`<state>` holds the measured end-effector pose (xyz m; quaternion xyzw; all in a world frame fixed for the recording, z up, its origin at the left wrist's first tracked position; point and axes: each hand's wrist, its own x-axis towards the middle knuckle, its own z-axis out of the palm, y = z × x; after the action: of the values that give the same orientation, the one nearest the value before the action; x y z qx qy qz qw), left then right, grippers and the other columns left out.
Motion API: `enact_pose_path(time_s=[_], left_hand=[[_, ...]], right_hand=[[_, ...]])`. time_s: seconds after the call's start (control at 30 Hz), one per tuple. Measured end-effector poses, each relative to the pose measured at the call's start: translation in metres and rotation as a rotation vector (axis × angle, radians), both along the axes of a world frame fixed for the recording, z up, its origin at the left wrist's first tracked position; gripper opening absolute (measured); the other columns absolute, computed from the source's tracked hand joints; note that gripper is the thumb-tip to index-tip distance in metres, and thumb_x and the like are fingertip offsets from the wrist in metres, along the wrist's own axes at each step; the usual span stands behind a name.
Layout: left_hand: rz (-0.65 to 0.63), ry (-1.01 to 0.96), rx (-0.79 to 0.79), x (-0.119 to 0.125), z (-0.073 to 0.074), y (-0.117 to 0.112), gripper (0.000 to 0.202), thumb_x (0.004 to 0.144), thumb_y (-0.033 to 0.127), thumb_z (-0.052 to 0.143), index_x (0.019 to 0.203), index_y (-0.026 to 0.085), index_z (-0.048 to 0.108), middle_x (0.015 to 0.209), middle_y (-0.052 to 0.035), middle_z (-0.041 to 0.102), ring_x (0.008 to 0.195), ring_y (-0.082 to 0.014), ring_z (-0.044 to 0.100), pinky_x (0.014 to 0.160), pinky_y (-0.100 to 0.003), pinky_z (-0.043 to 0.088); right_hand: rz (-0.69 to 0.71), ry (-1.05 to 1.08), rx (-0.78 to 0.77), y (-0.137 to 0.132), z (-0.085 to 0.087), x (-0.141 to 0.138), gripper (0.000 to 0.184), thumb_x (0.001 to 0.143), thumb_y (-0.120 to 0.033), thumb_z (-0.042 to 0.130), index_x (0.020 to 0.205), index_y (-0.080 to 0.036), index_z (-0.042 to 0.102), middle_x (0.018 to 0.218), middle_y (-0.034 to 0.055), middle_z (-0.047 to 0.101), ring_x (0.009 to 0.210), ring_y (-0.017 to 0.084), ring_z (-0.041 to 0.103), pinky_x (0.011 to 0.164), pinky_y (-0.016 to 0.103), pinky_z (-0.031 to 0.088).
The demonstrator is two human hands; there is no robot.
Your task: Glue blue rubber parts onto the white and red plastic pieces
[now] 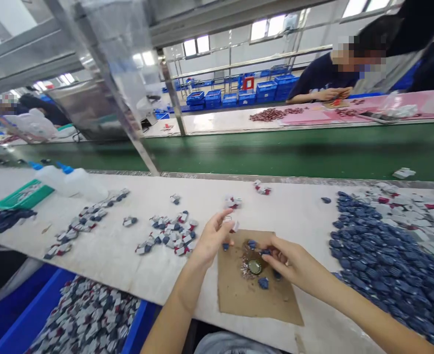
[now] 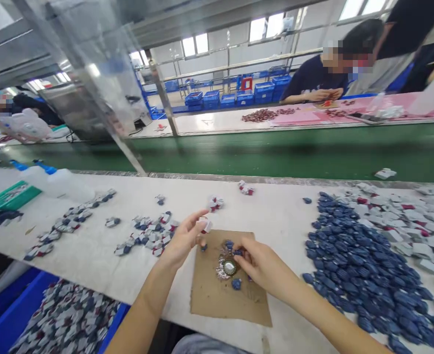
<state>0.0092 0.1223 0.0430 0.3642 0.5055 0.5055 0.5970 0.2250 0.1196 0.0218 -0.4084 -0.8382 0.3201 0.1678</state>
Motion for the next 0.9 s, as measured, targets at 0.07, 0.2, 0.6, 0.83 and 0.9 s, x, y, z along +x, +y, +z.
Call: enact_pose_path(time_s=[0.07, 0.2, 0.6, 0.83, 0.9], left_hand=[[0.104, -0.06, -0.01, -0.01, -0.008, -0.024, 0.054, 0.059, 0.042, 0.084, 0.103, 0.017, 0.067, 0.087, -0.0014, 0.06, 0.068, -0.0099, 0.056, 0.055, -0.02, 0.05], [0.243, -0.176, -0.042, -0.019, -0.021, -0.051, 0.05, 0.056, 0.047, 0.086, 0.09, 0.015, 0.065, 0.085, -0.0027, 0.065, 0.072, -0.0125, 0.065, 0.064, -0.022, 0.055], [0.308, -0.263, -0.062, -0.018, -0.03, -0.063, 0.052, 0.056, 0.038, 0.089, 0.091, 0.015, 0.059, 0.076, 0.0012, 0.063, 0.058, -0.0077, 0.053, 0.037, -0.014, 0.041], [0.211, -0.181, -0.094, -0.019, -0.035, -0.07, 0.037, 0.061, 0.032, 0.085, 0.091, 0.014, 0.074, 0.089, -0.0078, 0.074, 0.076, -0.0144, 0.059, 0.046, -0.016, 0.046], [0.201, -0.16, -0.098, -0.019, -0.038, -0.072, 0.036, 0.063, 0.032, 0.084, 0.094, 0.015, 0.076, 0.091, -0.0087, 0.074, 0.078, -0.0155, 0.06, 0.047, -0.016, 0.046]], right_hand=[[0.048, 0.009, -0.018, -0.002, -0.001, -0.008, 0.023, 0.094, -0.029, 0.042, 0.097, -0.021, 0.062, 0.077, 0.0035, 0.066, 0.059, 0.017, 0.062, 0.053, 0.027, 0.049], [0.095, 0.056, -0.018, -0.004, -0.006, -0.014, 0.029, 0.096, -0.034, 0.042, 0.108, -0.026, 0.067, 0.099, 0.0069, 0.068, 0.083, 0.02, 0.067, 0.065, 0.029, 0.055], [-0.046, 0.004, -0.044, -0.006, -0.012, -0.005, 0.022, 0.093, -0.037, 0.048, 0.102, -0.023, 0.062, 0.071, 0.0016, 0.064, 0.058, 0.017, 0.06, 0.052, 0.029, 0.05], [0.081, -0.005, 0.094, -0.008, -0.023, -0.007, 0.028, 0.096, -0.028, 0.041, 0.104, -0.023, 0.067, 0.096, 0.0097, 0.07, 0.085, 0.023, 0.068, 0.066, 0.034, 0.056], [0.07, -0.004, 0.107, -0.01, -0.029, -0.009, 0.027, 0.096, -0.028, 0.04, 0.104, -0.023, 0.065, 0.096, 0.0096, 0.069, 0.082, 0.022, 0.067, 0.067, 0.034, 0.055]])
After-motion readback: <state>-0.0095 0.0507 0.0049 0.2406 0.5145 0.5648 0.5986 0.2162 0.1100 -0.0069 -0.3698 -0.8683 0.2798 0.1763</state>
